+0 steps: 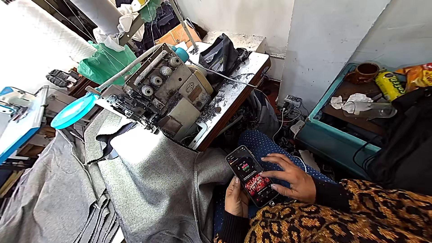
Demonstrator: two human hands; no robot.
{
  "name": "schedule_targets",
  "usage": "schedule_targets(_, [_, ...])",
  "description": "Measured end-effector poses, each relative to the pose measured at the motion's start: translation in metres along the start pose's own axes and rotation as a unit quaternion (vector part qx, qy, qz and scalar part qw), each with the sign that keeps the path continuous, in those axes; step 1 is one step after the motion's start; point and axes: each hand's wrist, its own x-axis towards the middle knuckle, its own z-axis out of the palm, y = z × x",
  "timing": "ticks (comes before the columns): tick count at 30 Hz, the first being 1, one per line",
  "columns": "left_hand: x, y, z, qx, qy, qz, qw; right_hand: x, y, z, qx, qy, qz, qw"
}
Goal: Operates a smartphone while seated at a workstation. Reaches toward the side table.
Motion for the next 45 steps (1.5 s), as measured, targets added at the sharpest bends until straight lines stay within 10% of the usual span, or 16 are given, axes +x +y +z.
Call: schedule_targets(45, [-0.0001,0.0009,0.0009,0.006,-0.003,0.001,1.0,0.0006,-0.0001,-0.0005,0.0,-0.005,-0.01,1.0])
